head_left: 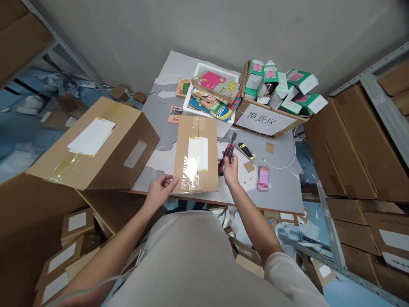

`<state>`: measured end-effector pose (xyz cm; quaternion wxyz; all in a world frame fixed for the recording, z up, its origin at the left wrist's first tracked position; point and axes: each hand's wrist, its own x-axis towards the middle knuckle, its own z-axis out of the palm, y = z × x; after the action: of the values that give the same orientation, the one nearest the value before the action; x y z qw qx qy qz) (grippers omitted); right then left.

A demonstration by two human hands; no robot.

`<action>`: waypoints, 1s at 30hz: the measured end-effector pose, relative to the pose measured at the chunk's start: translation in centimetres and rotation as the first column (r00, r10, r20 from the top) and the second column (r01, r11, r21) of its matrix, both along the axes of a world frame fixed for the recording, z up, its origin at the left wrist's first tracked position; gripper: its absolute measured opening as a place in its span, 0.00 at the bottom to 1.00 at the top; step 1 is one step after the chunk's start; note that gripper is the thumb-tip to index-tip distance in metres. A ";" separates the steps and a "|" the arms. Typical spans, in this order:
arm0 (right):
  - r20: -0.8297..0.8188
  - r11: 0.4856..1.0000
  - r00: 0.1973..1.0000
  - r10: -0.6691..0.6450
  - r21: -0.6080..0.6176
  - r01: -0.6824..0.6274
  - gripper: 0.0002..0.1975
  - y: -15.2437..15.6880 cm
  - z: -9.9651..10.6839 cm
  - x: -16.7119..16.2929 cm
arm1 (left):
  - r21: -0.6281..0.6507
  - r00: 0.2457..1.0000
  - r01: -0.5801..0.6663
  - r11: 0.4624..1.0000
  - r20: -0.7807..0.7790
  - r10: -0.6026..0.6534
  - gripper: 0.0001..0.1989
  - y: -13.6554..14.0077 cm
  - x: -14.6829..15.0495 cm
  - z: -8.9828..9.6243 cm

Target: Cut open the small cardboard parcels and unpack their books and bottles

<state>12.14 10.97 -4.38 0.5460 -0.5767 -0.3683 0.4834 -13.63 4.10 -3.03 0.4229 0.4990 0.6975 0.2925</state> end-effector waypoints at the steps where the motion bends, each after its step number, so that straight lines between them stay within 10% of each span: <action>1: 0.000 1.000 1.000 -0.011 -0.013 0.011 0.18 -0.7 0.1 0.2 | 0.000 1.000 0.006 1.000 -0.007 -0.006 0.26 0.1 -0.2 -0.1; 7: -0.015 0.992 0.999 -0.029 -0.120 0.027 0.16 -7.5 1.9 1.9 | 0.058 0.994 0.104 0.993 -0.036 -0.102 0.38 3.1 -1.3 -0.3; 14: -0.367 0.956 0.927 -0.072 -0.289 -0.041 0.21 -16.0 0.5 -0.3 | 0.350 0.945 0.279 0.894 -0.267 -0.190 0.42 18.6 1.0 2.0; 18: -0.437 0.944 0.898 -0.046 -0.312 -0.104 0.35 -16.4 -0.2 -2.0 | 0.295 0.919 0.368 0.882 -0.259 -0.297 0.37 24.4 1.6 1.6; 23: -0.413 0.974 0.907 -0.079 -0.228 -0.018 0.40 -13.6 -0.3 -0.6 | 0.272 0.952 0.234 0.933 -0.261 -0.163 0.34 21.8 -0.6 1.1; 30: -0.217 0.997 0.973 -0.075 -0.015 0.073 0.28 -4.9 -0.1 4.9 | 0.224 0.900 -0.018 0.974 -0.421 0.113 0.38 9.9 -4.0 1.1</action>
<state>17.01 6.08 -4.50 0.5985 -0.5358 -0.2830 0.5241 -17.67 14.00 -1.92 0.1916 0.5701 0.7545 0.2626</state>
